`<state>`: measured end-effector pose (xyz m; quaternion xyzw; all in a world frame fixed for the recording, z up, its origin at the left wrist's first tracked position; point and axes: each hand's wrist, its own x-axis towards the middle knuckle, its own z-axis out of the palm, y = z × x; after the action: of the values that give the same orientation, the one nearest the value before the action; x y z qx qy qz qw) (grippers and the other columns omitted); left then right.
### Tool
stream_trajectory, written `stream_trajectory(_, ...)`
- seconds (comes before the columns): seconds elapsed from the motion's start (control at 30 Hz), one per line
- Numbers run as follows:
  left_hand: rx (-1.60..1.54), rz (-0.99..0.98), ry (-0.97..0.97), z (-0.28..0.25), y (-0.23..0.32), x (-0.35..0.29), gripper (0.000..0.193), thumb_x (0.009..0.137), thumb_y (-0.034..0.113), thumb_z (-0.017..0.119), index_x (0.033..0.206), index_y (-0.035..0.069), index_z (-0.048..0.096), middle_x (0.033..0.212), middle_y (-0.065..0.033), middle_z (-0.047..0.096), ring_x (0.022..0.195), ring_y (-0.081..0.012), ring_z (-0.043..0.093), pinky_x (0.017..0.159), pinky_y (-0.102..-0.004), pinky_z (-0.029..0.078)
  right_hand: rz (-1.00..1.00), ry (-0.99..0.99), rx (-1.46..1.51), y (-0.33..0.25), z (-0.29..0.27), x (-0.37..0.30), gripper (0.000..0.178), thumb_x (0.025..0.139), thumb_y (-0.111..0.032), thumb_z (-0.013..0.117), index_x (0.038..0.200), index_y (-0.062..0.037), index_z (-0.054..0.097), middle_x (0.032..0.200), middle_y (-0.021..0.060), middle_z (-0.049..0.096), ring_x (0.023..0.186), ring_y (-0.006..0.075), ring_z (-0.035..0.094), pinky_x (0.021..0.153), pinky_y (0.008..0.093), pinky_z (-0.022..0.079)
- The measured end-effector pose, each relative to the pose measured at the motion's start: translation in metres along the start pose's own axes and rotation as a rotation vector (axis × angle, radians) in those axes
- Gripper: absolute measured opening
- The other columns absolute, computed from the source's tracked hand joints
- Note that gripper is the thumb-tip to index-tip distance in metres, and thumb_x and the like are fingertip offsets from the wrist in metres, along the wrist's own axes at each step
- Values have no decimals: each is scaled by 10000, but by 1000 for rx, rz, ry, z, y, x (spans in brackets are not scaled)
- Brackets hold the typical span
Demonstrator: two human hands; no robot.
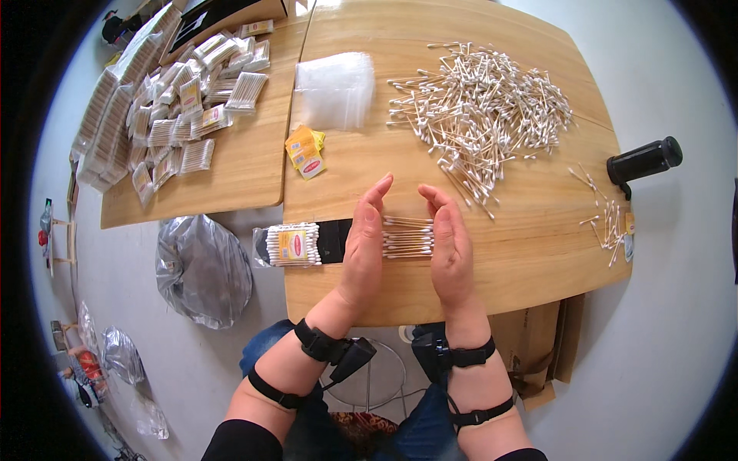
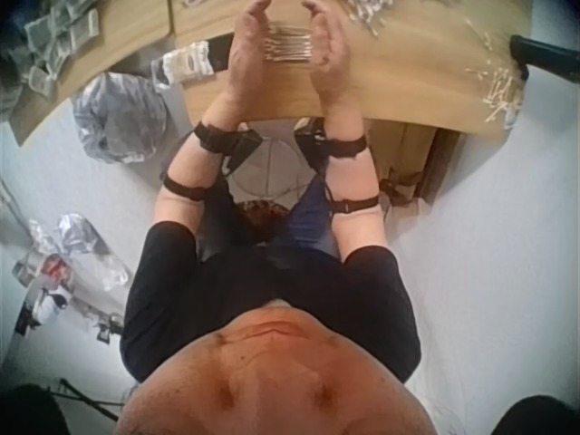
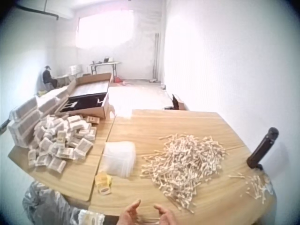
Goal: Sorting and packaging cotton swabs into individual plastic wrappers and arranging them on cardboard.
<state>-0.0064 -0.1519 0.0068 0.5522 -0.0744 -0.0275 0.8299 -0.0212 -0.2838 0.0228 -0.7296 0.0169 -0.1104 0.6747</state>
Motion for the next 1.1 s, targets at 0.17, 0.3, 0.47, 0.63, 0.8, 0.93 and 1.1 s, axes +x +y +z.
stream_trajectory(0.17, -38, -10, -10, 2, 0, -1, 584, 1129, 439, 279, 1521, 17, 374, 1605, -122, 378, 1526, -228, 259, 1272, -387, 114, -30, -27, 9, 1, 2, 0, 403, 1125, -272, 390, 1360, 13, 548, 1326, 170, 613, 1283, 272, 555, 1101, 363, 407)
stream_trajectory(0.3, -6, -63, 13, 5, 4, -2, 589, 1130, 444, 282, 1509, 9, 399, 1595, -122, 395, 1506, -230, 298, 1255, -387, 162, -5, -22, 70, 0, 2, -1, 420, 1131, -286, 380, 1361, 25, 544, 1342, 160, 602, 1293, 253, 542, 1119, 355, 390)
stream_trajectory(0.47, 536, 42, -103, -9, 16, 2, 580, 1118, 414, 338, 1507, -6, 432, 1556, -161, 448, 1475, -291, 365, 1239, -417, 220, 44, 53, 198, 1, -8, 3, 424, 1137, -285, 365, 1356, 31, 544, 1344, 131, 599, 1298, 226, 531, 1135, 340, 380)
stream_trajectory(0.63, 1502, 269, -389, -7, 12, -10, 685, 1046, 451, 469, 1563, 14, 363, 1633, -162, 350, 1537, -325, 274, 1260, -491, 143, -13, 141, 216, 8, -24, 6, 416, 1142, -267, 348, 1313, 36, 575, 1330, 128, 607, 1287, 215, 540, 1144, 343, 385)
stream_trajectory(0.8, 1611, 216, -478, 0, 17, -18, 754, 994, 474, 523, 1575, 25, 350, 1667, -143, 294, 1567, -297, 205, 1272, -520, 77, 9, 175, 202, 4, -27, 5, 418, 1141, -271, 352, 1281, 38, 597, 1302, 129, 623, 1255, 205, 560, 1121, 328, 406)
stream_trajectory(0.93, 1679, 241, -465, 3, 18, -13, 781, 986, 505, 527, 1578, 29, 347, 1671, -141, 286, 1570, -291, 199, 1272, -522, 68, 8, 173, 140, 5, -29, 4, 419, 1141, -277, 360, 1274, 38, 603, 1284, 120, 629, 1227, 193, 570, 1094, 308, 417)
stream_trajectory(1.1, 1628, 273, -460, 7, 17, -16, 779, 989, 516, 518, 1580, 36, 350, 1672, -139, 284, 1572, -288, 194, 1272, -524, 62, 22, 188, 114, 3, -32, 4, 402, 1137, -275, 376, 1247, 25, 620, 1239, 106, 648, 1183, 175, 579, 1044, 294, 428)
